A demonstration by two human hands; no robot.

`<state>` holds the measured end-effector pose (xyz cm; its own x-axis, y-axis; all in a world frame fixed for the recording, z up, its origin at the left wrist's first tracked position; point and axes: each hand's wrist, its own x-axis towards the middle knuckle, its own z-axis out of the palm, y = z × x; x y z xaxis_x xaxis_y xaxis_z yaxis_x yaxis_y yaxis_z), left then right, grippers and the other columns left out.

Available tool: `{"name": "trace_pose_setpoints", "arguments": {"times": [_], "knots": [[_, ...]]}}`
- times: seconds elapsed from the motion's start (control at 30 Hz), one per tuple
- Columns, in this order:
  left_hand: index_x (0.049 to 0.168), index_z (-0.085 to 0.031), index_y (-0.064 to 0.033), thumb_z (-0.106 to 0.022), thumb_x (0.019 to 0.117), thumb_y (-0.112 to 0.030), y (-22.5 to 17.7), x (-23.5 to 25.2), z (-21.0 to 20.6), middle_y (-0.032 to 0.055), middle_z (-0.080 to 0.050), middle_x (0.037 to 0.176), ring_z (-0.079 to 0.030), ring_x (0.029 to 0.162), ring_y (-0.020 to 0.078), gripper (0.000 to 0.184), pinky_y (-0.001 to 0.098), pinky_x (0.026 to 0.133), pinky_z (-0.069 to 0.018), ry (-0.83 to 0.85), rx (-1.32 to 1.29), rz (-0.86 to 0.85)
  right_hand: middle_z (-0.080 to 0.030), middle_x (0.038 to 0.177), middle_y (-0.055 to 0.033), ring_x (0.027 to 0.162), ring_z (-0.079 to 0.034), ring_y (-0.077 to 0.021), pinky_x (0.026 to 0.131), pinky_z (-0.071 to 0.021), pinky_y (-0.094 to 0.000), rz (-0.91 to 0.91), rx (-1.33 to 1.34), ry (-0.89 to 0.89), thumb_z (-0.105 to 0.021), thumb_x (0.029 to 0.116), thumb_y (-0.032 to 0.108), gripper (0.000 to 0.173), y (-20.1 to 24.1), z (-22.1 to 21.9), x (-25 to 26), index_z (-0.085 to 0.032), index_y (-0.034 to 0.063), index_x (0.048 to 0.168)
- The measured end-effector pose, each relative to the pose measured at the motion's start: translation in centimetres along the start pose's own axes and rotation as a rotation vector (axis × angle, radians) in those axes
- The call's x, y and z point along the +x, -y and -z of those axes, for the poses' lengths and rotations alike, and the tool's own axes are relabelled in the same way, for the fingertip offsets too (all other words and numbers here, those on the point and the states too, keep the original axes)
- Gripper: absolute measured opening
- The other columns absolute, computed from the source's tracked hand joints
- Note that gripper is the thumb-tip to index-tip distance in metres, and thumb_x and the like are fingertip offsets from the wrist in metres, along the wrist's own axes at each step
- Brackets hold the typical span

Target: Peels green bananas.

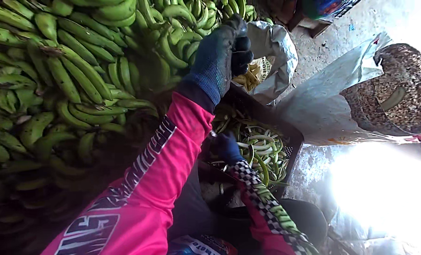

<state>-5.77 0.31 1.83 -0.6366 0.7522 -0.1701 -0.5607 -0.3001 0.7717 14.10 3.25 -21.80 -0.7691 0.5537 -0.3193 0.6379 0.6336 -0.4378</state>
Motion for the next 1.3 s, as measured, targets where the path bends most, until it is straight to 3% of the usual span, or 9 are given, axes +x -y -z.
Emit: {"name": "trace_pose_setpoints", "arguments": {"times": [0.1,0.23,0.37,0.43,0.53,0.73,0.9,1.1,1.3], "knots": [[0.128,-0.063,-0.0088,-0.052,0.1075,-0.030,0.3,-1.5,-0.8,0.0089,-0.069,0.095,-0.069,0.078,0.0204,0.031,0.0339,0.065,-0.0603,0.079,0.372,-0.027,-0.060,0.128,-0.0166,0.110,-0.063,-0.0306,0.087,-0.0576,-0.0521,0.049,0.256,-0.177,-0.083,0.0832,0.028,0.047,-2.2,6.2,-3.0,-0.069,0.0145,0.126],[0.137,-0.060,-0.0107,-0.048,0.1059,-0.013,2.9,-3.1,-2.1,0.0082,-0.069,0.118,-0.068,0.095,0.0144,0.034,0.0350,0.080,-0.0585,0.542,0.951,-0.107,-0.072,0.116,-0.0056,0.088,-0.071,-0.0171,0.073,-0.0628,-0.0393,0.096,0.621,-0.279,-0.078,0.0890,0.016,0.053,-3.8,14.6,-8.0,-0.061,0.0171,0.139],[0.145,-0.056,-0.0155,-0.062,0.1024,-0.018,7.6,-4.9,-4.5,0.0076,-0.069,0.125,-0.070,0.097,0.0148,0.043,0.0359,0.080,-0.0593,0.868,1.068,0.050,-0.071,0.092,-0.0069,0.069,-0.064,-0.0175,0.059,-0.0564,-0.0374,0.091,0.929,-0.509,-0.080,0.0860,0.021,0.046,-5.2,16.2,-10.4,-0.063,0.0117,0.128],[0.154,-0.045,-0.0162,-0.066,0.1004,-0.020,9.2,-5.3,-5.3,0.0073,-0.062,0.140,-0.066,0.115,0.0151,0.058,0.0379,0.097,-0.0555,0.893,1.106,0.059,-0.071,0.096,-0.0070,0.074,-0.067,-0.0179,0.061,-0.0574,-0.0384,0.112,0.951,-0.582,-0.077,0.0834,0.016,0.043,-5.6,15.8,-10.3,-0.062,0.0102,0.123],[0.155,-0.042,-0.0143,-0.069,0.0952,-0.008,11.2,-4.9,-5.0,0.0106,-0.063,0.137,-0.066,0.115,0.0187,0.066,0.0411,0.096,-0.0569,0.859,1.060,0.126,-0.061,0.130,-0.0106,0.102,-0.067,-0.0214,0.079,-0.0616,-0.0440,0.132,0.810,-0.581,-0.076,0.0817,0.017,0.049,-5.4,16.1,-10.3,-0.064,0.0135,0.130],[0.140,-0.059,-0.0121,-0.065,0.0992,-0.018,12.3,-4.9,-5.0,0.0090,-0.071,0.116,-0.070,0.097,0.0184,0.042,0.0357,0.081,-0.0605,0.723,0.732,0.305,-0.071,0.110,-0.0054,0.089,-0.071,-0.0174,0.072,-0.0636,-0.0414,0.133,0.919,-0.615,-0.082,0.0855,0.026,0.063,-4.9,17.5,-10.9,-0.054,0.0180,0.142],[0.139,-0.056,-0.0098,-0.055,0.1060,-0.028,12.6,-4.6,-4.7,0.0099,-0.069,0.118,-0.069,0.105,0.0210,0.038,0.0416,0.090,-0.0597,0.453,0.568,0.146,-0.067,0.087,-0.0080,0.062,-0.063,-0.0202,0.052,-0.0553,-0.0391,-0.023,0.964,-0.597,-0.064,0.0971,0.052,0.054,-6.2,17.5,-11.3,-0.055,0.0198,0.139],[0.125,-0.063,-0.0095,-0.033,0.1111,-0.044,10.5,-3.7,-4.8,0.0095,-0.066,0.088,-0.064,0.069,0.0188,0.047,0.0340,0.060,-0.0583,0.293,0.324,0.122,-0.067,0.109,-0.0052,0.082,-0.065,-0.0140,0.070,-0.0594,-0.0394,0.308,0.553,-0.583,-0.064,0.0949,0.056,0.063,-5.5,17.7,-12.6,-0.058,0.0155,0.143],[0.124,-0.065,-0.0177,-0.035,0.1107,-0.045,10.1,-5.6,-4.9,0.0055,-0.065,0.085,-0.057,0.060,0.0125,0.043,0.0270,0.051,-0.0511,0.282,0.388,0.170,-0.068,0.105,-0.0065,0.081,-0.067,-0.0174,0.066,-0.0591,-0.0436,0.415,0.274,-0.525,-0.048,0.1005,0.063,0.058,-3.7,16.0,-12.6,-0.069,0.0177,0.129]]}}
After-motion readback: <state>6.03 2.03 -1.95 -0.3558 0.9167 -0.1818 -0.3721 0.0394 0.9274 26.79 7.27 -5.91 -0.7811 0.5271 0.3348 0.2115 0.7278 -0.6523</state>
